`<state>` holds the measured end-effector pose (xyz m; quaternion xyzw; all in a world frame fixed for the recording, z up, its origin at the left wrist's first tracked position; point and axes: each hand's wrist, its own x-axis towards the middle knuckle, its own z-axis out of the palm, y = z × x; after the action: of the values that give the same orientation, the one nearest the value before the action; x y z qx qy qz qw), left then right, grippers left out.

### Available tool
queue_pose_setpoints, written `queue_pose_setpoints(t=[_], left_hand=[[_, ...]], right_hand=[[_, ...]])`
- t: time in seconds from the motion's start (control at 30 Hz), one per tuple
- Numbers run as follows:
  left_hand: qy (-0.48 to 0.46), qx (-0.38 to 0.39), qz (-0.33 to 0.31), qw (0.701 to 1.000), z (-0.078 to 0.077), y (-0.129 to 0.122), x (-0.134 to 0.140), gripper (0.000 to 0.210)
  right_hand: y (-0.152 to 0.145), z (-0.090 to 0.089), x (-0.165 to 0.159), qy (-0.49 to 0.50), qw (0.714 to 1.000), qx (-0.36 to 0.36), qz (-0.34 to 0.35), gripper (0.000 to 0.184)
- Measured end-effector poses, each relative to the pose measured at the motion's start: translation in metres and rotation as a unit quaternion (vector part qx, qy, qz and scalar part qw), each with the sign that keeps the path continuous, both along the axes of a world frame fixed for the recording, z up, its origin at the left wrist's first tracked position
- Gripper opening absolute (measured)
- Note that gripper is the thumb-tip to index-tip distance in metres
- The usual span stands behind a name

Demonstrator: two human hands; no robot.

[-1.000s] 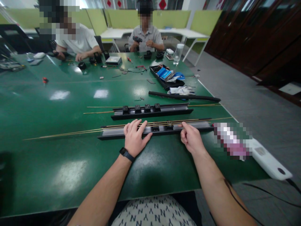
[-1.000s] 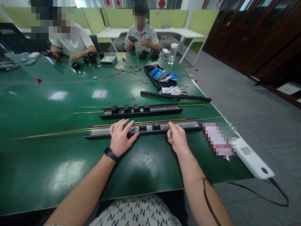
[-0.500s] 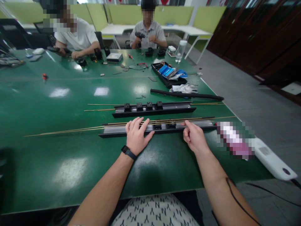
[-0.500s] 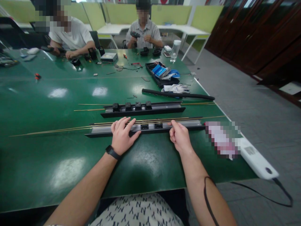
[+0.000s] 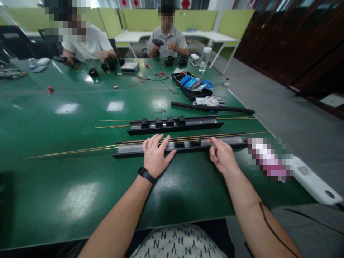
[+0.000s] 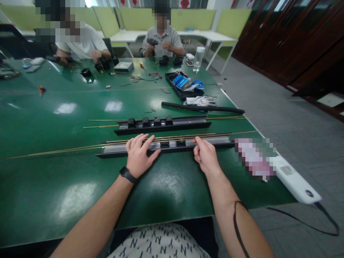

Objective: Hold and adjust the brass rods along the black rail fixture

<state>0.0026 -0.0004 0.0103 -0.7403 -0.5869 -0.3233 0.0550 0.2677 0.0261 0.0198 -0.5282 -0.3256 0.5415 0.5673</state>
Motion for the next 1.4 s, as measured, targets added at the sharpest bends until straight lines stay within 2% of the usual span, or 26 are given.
queue_pose_setpoints(t=[1.4], left_hand=[[0.007, 0.006, 0.001, 1.0, 0.0017, 0.0, 0.0002, 0.05]], right_hand=[[-0.0008, 0.0007, -0.0006, 0.005, 1.0, -0.007, 0.006, 0.036]])
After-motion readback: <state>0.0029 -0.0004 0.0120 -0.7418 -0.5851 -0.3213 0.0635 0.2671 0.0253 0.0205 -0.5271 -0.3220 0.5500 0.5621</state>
